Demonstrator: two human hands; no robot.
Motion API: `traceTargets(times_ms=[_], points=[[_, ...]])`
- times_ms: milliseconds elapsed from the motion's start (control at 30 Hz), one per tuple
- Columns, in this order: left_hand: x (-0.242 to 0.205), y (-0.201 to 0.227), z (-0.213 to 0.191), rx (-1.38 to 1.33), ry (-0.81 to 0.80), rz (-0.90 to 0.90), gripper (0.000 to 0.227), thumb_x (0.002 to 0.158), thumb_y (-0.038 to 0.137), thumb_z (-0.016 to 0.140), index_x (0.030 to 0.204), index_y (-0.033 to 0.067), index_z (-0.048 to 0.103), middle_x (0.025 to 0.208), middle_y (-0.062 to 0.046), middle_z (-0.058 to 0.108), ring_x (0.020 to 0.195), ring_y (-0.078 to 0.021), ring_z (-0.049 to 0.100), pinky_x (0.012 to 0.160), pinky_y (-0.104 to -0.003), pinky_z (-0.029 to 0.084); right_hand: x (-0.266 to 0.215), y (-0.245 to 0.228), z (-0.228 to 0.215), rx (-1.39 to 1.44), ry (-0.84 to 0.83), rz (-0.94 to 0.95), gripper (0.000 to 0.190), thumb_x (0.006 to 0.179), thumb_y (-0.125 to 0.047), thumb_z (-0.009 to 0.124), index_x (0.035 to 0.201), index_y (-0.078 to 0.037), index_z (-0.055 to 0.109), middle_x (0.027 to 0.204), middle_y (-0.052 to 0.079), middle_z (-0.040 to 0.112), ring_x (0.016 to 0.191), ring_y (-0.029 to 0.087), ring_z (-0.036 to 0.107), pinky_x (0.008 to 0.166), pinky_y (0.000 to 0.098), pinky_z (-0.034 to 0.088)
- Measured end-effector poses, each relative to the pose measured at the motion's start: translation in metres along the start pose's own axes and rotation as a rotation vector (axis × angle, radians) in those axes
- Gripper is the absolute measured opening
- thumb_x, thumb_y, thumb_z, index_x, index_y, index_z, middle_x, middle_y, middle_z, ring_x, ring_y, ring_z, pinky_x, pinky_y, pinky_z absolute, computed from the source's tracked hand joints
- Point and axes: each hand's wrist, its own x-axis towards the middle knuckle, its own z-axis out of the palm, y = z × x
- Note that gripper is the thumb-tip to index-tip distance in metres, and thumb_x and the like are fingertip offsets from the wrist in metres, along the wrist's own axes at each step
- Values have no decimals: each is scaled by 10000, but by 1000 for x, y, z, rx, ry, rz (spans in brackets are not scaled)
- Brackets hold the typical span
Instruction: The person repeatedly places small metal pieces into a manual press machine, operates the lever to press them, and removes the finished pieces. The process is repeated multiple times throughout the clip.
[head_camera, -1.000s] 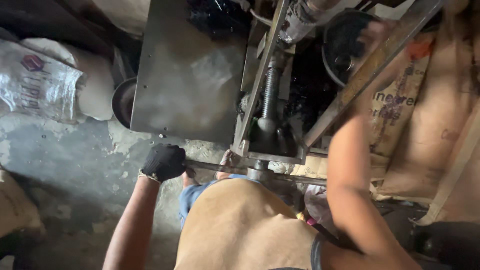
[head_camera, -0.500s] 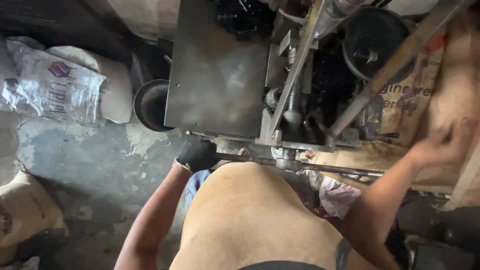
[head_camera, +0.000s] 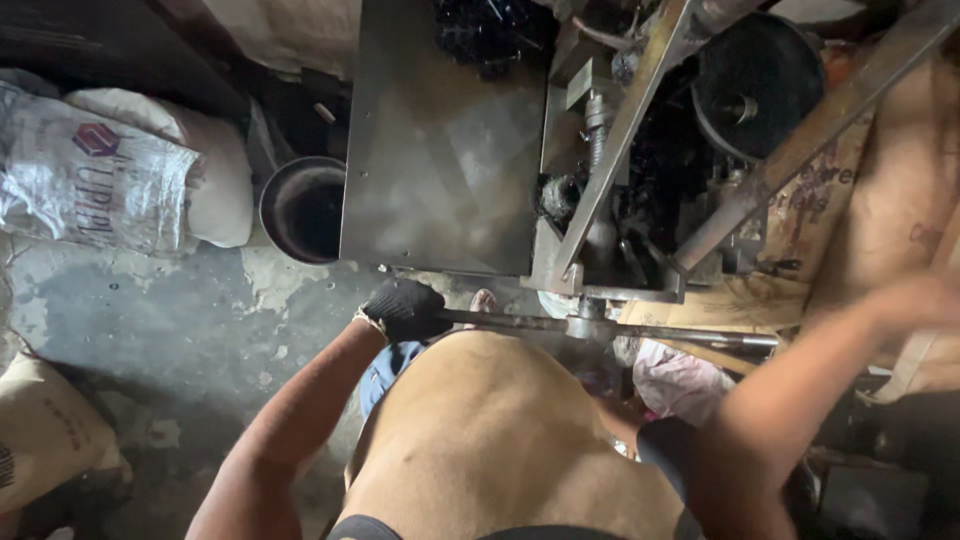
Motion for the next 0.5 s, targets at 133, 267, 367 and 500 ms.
traceTargets(times_ms=[133, 267, 367, 500], points=[[3, -2, -4, -2, -49, -4, 432, 812, 580, 663, 860, 167, 779, 866, -165, 730, 845, -407, 706, 752, -530, 545, 14, -12, 28, -72, -56, -188, 287, 1030, -201, 771, 1123, 69, 748, 1057, 182, 824, 892, 306, 775, 792, 438, 645], [-1, -3, 2, -41, 41, 21, 418, 802, 564, 664, 813, 162, 777, 852, -158, 732, 831, -408, 699, 739, -530, 540, -53, -4, -25, -64, 131, -129, 270, 1015, -199, 753, 1123, 48, 745, 1062, 167, 820, 887, 292, 773, 787, 421, 639], [-2, -6, 4, -82, 118, 79, 398, 820, 523, 663, 769, 141, 762, 818, -161, 727, 789, -408, 693, 709, -538, 528, -108, -4, -58, -117, 157, -51, 258, 1004, -197, 739, 1124, 32, 744, 1065, 155, 816, 883, 281, 772, 782, 408, 635], [0, -10, 9, -89, 122, 105, 352, 784, 480, 673, 731, 139, 742, 764, -152, 714, 738, -401, 688, 658, -550, 512, -151, -14, -80, -185, 130, 116, 246, 989, -194, 721, 1124, 11, 741, 1070, 140, 812, 879, 266, 770, 776, 391, 630]])
